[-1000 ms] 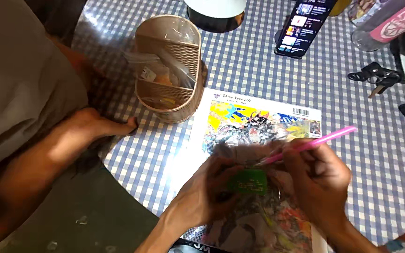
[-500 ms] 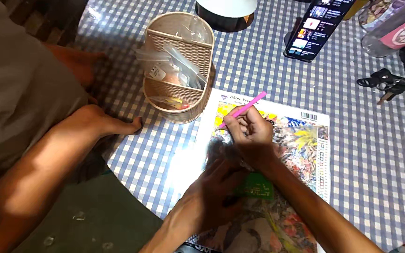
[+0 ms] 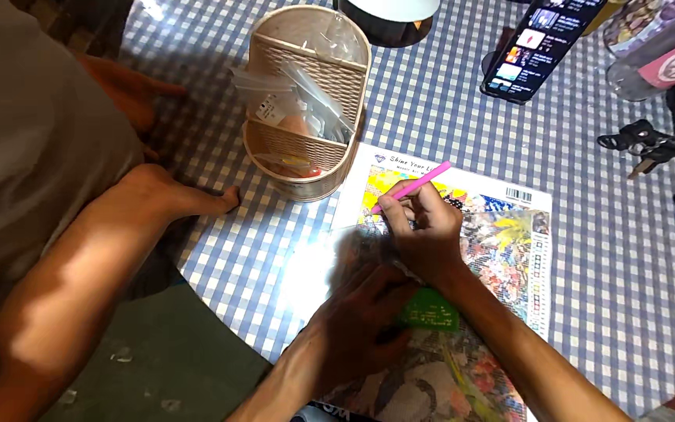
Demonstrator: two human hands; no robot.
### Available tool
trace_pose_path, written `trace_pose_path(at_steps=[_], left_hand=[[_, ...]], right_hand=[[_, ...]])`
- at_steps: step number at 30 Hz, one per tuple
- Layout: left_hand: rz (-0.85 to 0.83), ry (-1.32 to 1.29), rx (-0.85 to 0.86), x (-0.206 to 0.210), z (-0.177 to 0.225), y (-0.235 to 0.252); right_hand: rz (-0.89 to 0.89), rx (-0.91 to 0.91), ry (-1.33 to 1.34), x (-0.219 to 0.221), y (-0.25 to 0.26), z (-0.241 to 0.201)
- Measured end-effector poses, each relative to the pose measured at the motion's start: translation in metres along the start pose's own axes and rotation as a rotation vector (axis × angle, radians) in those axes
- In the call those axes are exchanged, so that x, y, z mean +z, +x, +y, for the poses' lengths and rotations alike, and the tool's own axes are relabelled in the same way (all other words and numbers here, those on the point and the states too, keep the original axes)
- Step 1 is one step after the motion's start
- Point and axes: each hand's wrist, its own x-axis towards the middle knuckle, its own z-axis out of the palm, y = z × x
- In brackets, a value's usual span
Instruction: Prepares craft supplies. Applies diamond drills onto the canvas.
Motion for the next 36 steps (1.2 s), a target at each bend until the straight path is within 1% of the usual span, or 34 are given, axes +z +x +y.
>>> trace_pose_path(at_steps=[15, 19, 23, 25, 26, 28, 31, 33, 36], left_hand=[[0.003, 0.022, 0.018, 0.000, 0.000, 0.002], [0.005, 0.028, 0.023, 0.001, 0.000, 0.002], [0.012, 0.057, 0.005, 0.001, 0.000, 0.000], [0.032, 0.051, -0.003, 0.003, -0.001, -0.003], [0.045, 0.032, 0.003, 0.004, -0.002, -0.003], [0.056, -0.011, 0.014, 0.006, -0.004, -0.001], [-0.016, -0.036, -0.044, 0.000, -0.002, 0.002], [-0.019, -0.029, -0.039, -0.001, -0.002, 0.003], [-0.009, -0.030, 0.016, 0.000, -0.006, 0.002]], right_hand=[[-0.012, -0.050, -0.046, 0.001, 0.000, -0.001], [0.001, -0.077, -0.099, 0.001, -0.001, -0.002], [0.013, -0.151, -0.192, 0.004, -0.001, -0.003], [0.037, -0.143, -0.195, 0.007, -0.002, -0.005], [0.045, -0.103, -0.161, 0.007, -0.003, -0.004], [0.042, 0.031, -0.013, 0.004, -0.001, -0.001], [0.064, 0.200, 0.209, 0.000, 0.005, 0.002], [0.116, 0.245, 0.370, 0.000, 0.009, 0.004], [0.232, 0.308, 0.596, -0.005, 0.017, 0.001]])
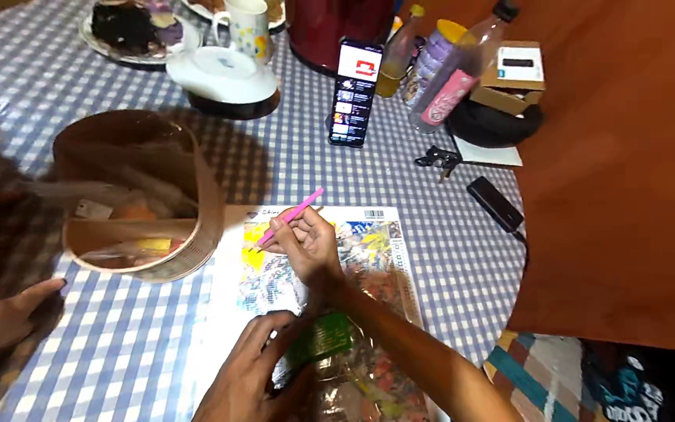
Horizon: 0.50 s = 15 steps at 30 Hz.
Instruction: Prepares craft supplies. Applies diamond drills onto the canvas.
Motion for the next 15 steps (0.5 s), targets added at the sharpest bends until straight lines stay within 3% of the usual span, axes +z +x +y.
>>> trace_pose_path(at_steps=[6, 8, 15], left_hand=[[-0.029, -0.022, -0.008, -0.002, 0.001, 0.001], [-0.035, -0.020, -0.002, -0.003, 0.001, 0.001], [-0.031, -0.004, 0.005, -0.003, 0.004, 0.001]], right_hand=[[0.016, 0.125, 0.127, -0.033, -0.003, -0.038], [-0.074, 0.107, -0.038, -0.057, -0.015, -0.050], [-0.458, 0.366, -0.860, -0.118, -0.050, -0.097]])
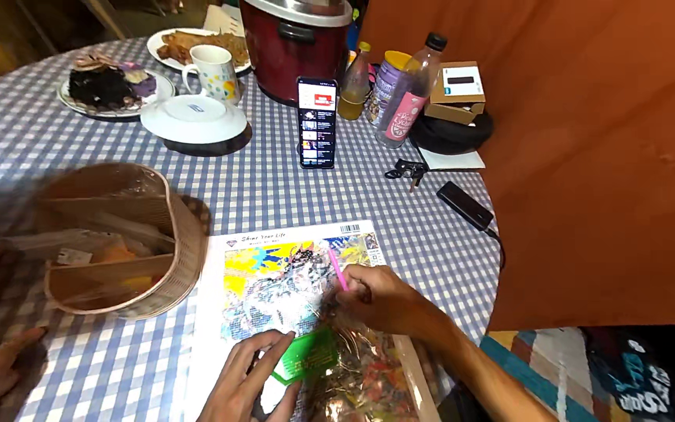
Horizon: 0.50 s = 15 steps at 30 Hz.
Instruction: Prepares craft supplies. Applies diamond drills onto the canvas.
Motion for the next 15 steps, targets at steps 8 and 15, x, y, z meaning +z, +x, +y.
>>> trace_pose_path(at_steps=[8, 15], left_hand=[[0.037, -0.001, -0.011, 0.002, -0.001, -0.004], [0.088, 0.015, 0.025, 0.007, -0.008, -0.006]], right_hand=[[0.116, 0.055, -0.139, 0.008, -0.008, 0.008], [1.632, 0.016, 0.217, 0.016, -0.144, 0.155]])
